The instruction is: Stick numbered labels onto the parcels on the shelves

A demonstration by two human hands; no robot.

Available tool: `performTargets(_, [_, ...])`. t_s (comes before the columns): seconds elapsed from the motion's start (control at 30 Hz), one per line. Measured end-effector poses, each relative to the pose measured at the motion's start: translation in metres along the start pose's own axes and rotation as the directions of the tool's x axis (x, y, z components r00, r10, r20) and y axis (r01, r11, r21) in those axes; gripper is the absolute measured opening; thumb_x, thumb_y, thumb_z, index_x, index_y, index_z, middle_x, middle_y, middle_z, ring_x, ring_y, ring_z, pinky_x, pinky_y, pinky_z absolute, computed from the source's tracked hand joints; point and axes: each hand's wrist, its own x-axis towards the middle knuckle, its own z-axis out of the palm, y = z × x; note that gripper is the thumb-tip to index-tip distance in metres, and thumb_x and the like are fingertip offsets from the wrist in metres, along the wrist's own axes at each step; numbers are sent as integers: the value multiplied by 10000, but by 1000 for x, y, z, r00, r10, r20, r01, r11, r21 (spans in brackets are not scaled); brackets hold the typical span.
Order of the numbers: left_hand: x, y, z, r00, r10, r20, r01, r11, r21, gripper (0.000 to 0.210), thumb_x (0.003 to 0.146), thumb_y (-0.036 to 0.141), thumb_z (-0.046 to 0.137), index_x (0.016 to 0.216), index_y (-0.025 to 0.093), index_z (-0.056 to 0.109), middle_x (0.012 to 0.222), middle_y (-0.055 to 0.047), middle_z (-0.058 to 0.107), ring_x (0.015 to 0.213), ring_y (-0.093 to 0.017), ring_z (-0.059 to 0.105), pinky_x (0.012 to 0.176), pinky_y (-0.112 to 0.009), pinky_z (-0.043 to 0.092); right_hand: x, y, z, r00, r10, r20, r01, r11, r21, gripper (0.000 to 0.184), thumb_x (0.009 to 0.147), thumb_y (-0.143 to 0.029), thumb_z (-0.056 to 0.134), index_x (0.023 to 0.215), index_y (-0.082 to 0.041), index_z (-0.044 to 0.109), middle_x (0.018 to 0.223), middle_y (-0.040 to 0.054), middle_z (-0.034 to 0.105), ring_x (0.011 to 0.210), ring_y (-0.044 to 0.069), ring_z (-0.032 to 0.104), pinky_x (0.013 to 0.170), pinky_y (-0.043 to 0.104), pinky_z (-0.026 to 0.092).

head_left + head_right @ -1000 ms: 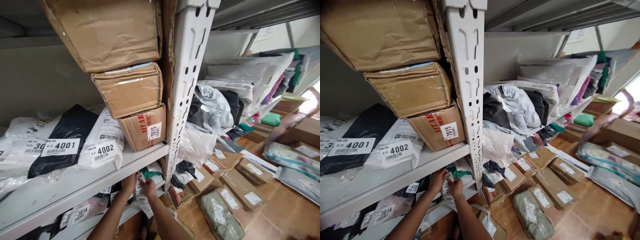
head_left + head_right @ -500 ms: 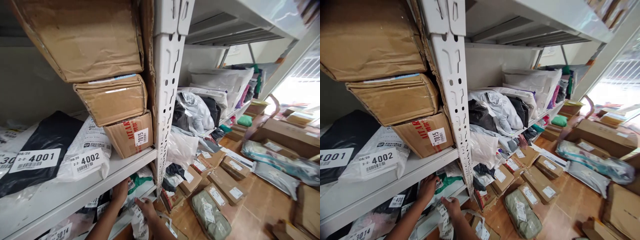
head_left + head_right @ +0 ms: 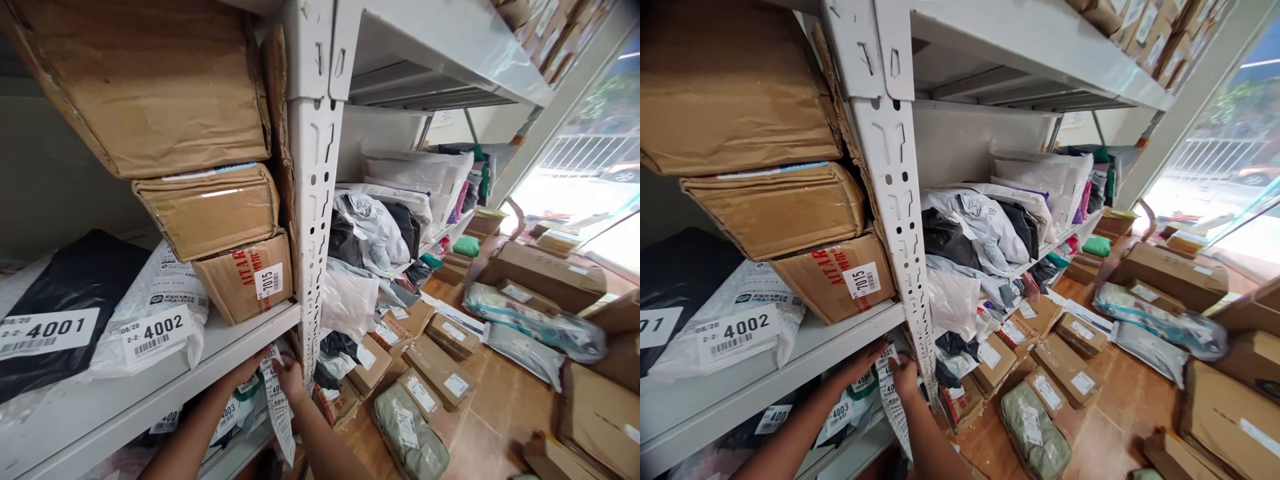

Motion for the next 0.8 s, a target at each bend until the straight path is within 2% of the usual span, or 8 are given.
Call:
performTargets(0.1, [3, 7, 10, 1000, 9, 7, -9, 998, 69, 246, 824, 377, 492, 919, 223, 659, 934, -41, 708, 1031, -249, 589, 951, -365, 410, 7, 8, 9, 990, -27, -142, 6, 989, -145, 364, 607, -536, 672, 524, -206, 542, 509, 7, 560, 610, 189, 552, 622, 289, 440])
performTargets(0.23, [2, 14, 20, 1000, 5, -14, -2, 985, 173, 240, 859, 270, 446, 979, 211, 645, 1043, -86, 685, 1130, -281, 542, 1029, -398, 325, 9, 17, 13, 967, -35, -254, -33, 966, -258, 342, 650, -464, 644, 482, -225, 464, 448, -18, 476, 522, 163, 483, 568, 282, 394])
performTargets(0.37, [0, 20, 21, 1000, -10, 5, 8, 967, 255, 287, 858, 173, 413, 1027, 182, 645, 1099, -122, 667, 1148, -308, 535, 1034, -420, 315, 5, 22, 8, 964, 7, -265, -82, 958, -275, 372, 620, -468, 682, 450, -225, 459, 442, -10, 494, 513, 165, 502, 537, 269, 383])
performTargets(0.5, [0, 25, 24, 1000, -15, 9, 11, 959, 285, 323, 871, 169, 392, 1087, 172, 633, 1179, -140, 627, 1189, -319, 503, 1055, -427, 288, -5, 28, -2, 960, 64, -272, -135, 958, -251, 427, 633, -530, 667, 421, -232, 448, 391, -14, 468, 479, 166, 495, 489, 265, 374])
performTargets(0.67, [-3, 21, 31, 999, -33, 14, 28, 968, 248, 302, 866, 171, 418, 1064, 153, 645, 1148, -145, 643, 1181, -317, 506, 1064, -422, 279, -22, 33, -13, 965, 93, -245, -145, 968, -206, 453, 598, -607, 658, 449, -214, 489, 400, -13, 470, 449, 156, 472, 458, 262, 366])
performTargets(0.8, [0, 18, 30, 999, -51, -11, 52, 985, 167, 257, 851, 147, 468, 1022, 191, 654, 1132, -105, 652, 1175, -284, 511, 1060, -409, 299, -47, 32, -40, 967, 93, -236, -136, 975, -175, 496, 564, -665, 632, 437, -206, 493, 405, -1, 464, 430, 152, 459, 443, 266, 368])
